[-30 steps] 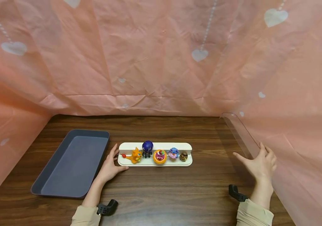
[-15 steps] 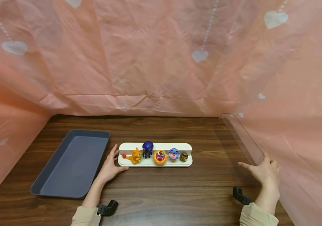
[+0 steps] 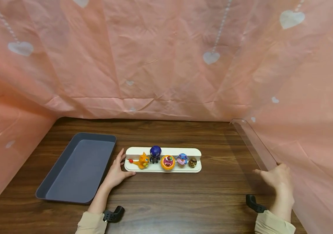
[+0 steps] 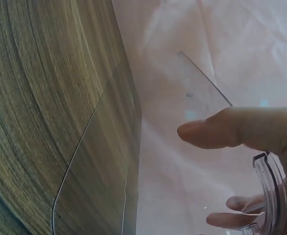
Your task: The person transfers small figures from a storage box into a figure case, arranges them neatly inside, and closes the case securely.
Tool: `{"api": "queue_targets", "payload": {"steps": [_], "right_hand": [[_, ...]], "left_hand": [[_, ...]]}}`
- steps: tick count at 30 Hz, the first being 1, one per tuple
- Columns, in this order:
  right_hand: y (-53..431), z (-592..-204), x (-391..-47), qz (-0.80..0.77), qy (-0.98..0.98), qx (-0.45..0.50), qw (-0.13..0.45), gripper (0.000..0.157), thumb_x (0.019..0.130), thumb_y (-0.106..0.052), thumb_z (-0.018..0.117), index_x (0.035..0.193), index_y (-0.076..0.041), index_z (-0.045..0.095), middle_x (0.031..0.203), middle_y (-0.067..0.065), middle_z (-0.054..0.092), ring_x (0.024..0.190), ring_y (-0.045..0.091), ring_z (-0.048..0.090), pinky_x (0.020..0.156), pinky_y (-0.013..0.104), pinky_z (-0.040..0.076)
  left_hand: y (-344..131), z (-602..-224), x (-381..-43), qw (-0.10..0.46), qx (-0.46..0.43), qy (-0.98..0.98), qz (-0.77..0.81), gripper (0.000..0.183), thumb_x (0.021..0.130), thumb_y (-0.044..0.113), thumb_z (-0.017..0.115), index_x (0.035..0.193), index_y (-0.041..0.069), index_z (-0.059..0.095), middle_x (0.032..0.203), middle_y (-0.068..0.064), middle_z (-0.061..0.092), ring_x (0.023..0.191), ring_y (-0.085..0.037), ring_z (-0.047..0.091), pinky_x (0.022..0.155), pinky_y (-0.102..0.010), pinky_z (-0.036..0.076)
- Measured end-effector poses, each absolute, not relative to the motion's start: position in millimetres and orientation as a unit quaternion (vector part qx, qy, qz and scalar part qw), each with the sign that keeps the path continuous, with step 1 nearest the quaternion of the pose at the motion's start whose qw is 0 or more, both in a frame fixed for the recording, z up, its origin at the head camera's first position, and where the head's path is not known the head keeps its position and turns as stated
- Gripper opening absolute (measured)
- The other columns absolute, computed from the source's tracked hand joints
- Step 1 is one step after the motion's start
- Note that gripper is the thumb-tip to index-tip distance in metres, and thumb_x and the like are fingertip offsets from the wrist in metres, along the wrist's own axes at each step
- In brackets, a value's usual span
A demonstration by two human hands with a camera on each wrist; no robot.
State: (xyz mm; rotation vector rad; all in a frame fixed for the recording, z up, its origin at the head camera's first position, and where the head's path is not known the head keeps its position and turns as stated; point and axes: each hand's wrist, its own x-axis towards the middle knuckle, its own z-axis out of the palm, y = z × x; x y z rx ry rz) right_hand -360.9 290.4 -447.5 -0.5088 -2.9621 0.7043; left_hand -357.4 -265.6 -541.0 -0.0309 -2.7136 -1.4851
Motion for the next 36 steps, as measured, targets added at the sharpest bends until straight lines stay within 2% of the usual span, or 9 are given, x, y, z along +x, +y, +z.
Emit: {"api": "queue_targets", "payload": {"steps": [5,9,16,20,27,31,36], "right_hand": [[292.2,-446.3,-361.3,0.232,-0.954,-0.19,0.008,0.111,0.067,-0.065,0.066,0.13,0.018,0.028,0.123,0.04,0.039,0.106,0.053,0.043,0.075,0.052,0.043],[293.1,-448.9,-361.0,0.227,-0.953,-0.2,0.017,0.11,0.064,-0.068,0.065,0.129,0.013,0.032,0.122,0.036,0.043,0.104,0.05,0.046,0.071,0.049,0.043],[291.3,-451.5,-362.0,0.226,-0.957,-0.181,0.026,0.111,0.065,-0.068,0.065,0.134,0.01,0.028,0.128,0.03,0.041,0.109,0.048,0.042,0.076,0.052,0.04],[287.3,-451.5,-361.5,0.231,-0.959,-0.155,0.047,0.109,0.065,-0.064,0.067,0.136,0.008,0.026,0.13,0.028,0.041,0.111,0.047,0.042,0.078,0.053,0.038],[277.8,-439.3,-359.2,0.258,-0.956,-0.067,0.12,0.104,0.067,-0.05,0.075,0.138,0.007,0.025,0.125,0.029,0.044,0.108,0.046,0.044,0.08,0.053,0.035],[271.9,-426.1,-359.3,0.278,-0.952,-0.011,0.127,0.102,0.068,-0.045,0.077,0.139,0.006,0.023,0.124,0.03,0.044,0.106,0.045,0.044,0.078,0.052,0.037],[261.3,-411.5,-360.6,0.268,-0.955,0.02,0.121,0.102,0.066,-0.047,0.077,0.14,-0.001,0.025,0.125,0.024,0.045,0.103,0.042,0.048,0.072,0.046,0.038]], "left_hand": [[-265.1,-539.5,-357.4,0.024,-0.012,-0.876,-0.482,0.111,0.066,0.019,0.082,0.147,0.01,0.006,0.143,-0.023,0.031,0.121,-0.041,0.041,0.1,-0.049,0.034],[-264.7,-539.3,-357.3,0.024,-0.011,-0.874,-0.485,0.112,0.066,0.018,0.082,0.147,0.011,0.006,0.144,-0.022,0.031,0.122,-0.04,0.04,0.101,-0.048,0.034],[-264.9,-540.0,-358.1,0.024,-0.01,-0.875,-0.483,0.112,0.066,0.019,0.082,0.147,0.012,0.005,0.144,-0.022,0.03,0.123,-0.04,0.04,0.1,-0.049,0.034],[-265.5,-540.6,-358.6,0.026,-0.013,-0.876,-0.481,0.112,0.066,0.019,0.082,0.147,0.012,0.005,0.144,-0.021,0.031,0.123,-0.039,0.04,0.101,-0.048,0.034],[-266.3,-540.8,-357.8,0.026,-0.013,-0.877,-0.479,0.112,0.066,0.019,0.082,0.147,0.013,0.005,0.144,-0.021,0.032,0.123,-0.038,0.041,0.1,-0.047,0.034],[-266.8,-540.7,-357.9,0.03,-0.016,-0.879,-0.475,0.112,0.066,0.02,0.082,0.147,0.012,0.005,0.143,-0.022,0.032,0.122,-0.039,0.041,0.1,-0.048,0.034],[-265.7,-540.8,-358.0,0.031,-0.018,-0.878,-0.478,0.111,0.067,0.02,0.082,0.147,0.011,0.005,0.143,-0.022,0.032,0.122,-0.038,0.041,0.1,-0.047,0.035]]}}
